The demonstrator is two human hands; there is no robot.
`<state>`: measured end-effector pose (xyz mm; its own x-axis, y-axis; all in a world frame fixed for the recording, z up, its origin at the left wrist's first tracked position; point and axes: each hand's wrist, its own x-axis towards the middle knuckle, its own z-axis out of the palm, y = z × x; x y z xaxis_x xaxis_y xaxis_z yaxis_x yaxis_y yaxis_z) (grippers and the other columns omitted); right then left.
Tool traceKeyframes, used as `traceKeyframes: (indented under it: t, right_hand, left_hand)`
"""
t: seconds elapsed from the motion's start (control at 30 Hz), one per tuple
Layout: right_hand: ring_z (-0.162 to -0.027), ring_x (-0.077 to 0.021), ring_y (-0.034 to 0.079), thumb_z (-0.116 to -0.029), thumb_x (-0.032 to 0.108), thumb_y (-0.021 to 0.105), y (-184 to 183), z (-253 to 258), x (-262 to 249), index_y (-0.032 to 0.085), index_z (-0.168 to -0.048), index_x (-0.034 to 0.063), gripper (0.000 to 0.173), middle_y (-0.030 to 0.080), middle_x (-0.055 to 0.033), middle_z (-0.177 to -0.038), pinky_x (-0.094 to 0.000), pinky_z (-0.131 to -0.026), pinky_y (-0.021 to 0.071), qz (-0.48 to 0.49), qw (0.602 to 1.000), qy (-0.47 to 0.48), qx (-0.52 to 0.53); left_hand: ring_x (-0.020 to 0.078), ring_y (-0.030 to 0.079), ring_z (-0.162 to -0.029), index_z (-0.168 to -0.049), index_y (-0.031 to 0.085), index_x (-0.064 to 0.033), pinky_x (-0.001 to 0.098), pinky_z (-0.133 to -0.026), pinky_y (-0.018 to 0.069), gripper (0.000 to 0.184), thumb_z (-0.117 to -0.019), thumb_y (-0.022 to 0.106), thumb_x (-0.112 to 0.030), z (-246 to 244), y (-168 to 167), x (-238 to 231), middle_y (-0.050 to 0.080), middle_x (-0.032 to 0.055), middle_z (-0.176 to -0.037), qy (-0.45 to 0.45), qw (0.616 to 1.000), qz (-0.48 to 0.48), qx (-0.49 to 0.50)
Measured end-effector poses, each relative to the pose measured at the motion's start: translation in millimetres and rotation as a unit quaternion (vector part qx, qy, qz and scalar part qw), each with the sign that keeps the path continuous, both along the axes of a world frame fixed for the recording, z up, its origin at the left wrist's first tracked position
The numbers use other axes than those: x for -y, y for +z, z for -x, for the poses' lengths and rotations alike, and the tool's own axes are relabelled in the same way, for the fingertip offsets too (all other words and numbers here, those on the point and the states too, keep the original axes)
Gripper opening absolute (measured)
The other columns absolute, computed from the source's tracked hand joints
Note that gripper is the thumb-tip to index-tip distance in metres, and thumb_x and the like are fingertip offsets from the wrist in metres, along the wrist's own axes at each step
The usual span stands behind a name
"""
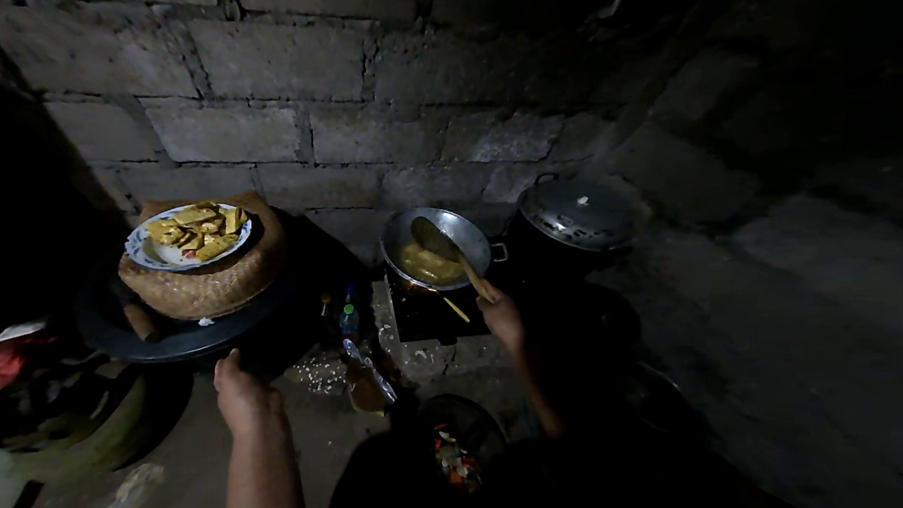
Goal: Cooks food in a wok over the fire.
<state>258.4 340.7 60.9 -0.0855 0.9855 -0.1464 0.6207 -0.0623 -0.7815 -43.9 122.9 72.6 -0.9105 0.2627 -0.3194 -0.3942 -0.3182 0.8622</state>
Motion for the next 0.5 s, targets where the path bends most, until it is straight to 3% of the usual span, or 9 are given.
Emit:
traceKeyframes:
  t: [0.13, 0.2, 0.33, 0.5]
  right_hand:
    - [-0.134, -0.032, 0.057, -0.1096, 0.018, 0.047, 7, 2, 1, 0.038, -0.161, 0.0175, 0.052, 0.053, -0.0159, -0.153, -0.0513, -0.109, 0.0461, -0.005, 0.999, 0.005, 0.047]
    - [-0.136, -0.0319, 0.055, -0.1099, 0.018, 0.046, 8, 7, -1, 0.038, -0.161, 0.0168, 0.051, 0.052, -0.0159, -0.153, -0.051, -0.11, 0.045, 0.002, 0.998, 0.016, 0.067]
    - [-0.133, -0.0321, 0.058, -0.1097, 0.017, 0.044, 2, 19, -5, 0.039, -0.16, 0.0176, 0.051, 0.057, -0.017, -0.148, -0.051, -0.11, 0.0452, -0.008, 0.994, 0.025, 0.103]
    - [-0.137, -0.0328, 0.054, -0.1087, 0.014, 0.047, 8, 26, 1, 0.04, -0.159, 0.0128, 0.051, 0.053, -0.0186, -0.151, -0.0506, -0.113, 0.0431, -0.032, 0.997, 0.013, 0.062]
  left_hand:
    - [0.021, 0.06, -0.102, -0.141, 0.046, -0.003, 0.0409, -0.083, 0.0532, 0.038, -0.1082, 0.042, -0.022, 1, -2, 3, 0.058, 0.0153, -0.123, 0.005, 1.0, -0.018, 0.015]
    - [0.0162, 0.059, -0.089, -0.131, 0.051, -0.0055, 0.0359, -0.073, 0.0521, 0.03, -0.1078, 0.043, -0.023, 2, -3, 4, 0.058, 0.0102, -0.108, 0.012, 1.0, -0.013, 0.021]
    - [0.0132, 0.057, -0.081, -0.124, 0.053, -0.0065, 0.0317, -0.068, 0.0498, 0.025, -0.1073, 0.043, -0.023, 3, -7, 6, 0.057, 0.007, -0.1, 0.014, 0.999, -0.011, 0.04]
    - [0.0211, 0.059, -0.104, -0.136, 0.049, -0.0046, 0.042, -0.084, 0.0511, 0.035, -0.1083, 0.041, -0.025, 2, -6, 9, 0.058, 0.0138, -0.121, -0.006, 0.997, -0.019, 0.074]
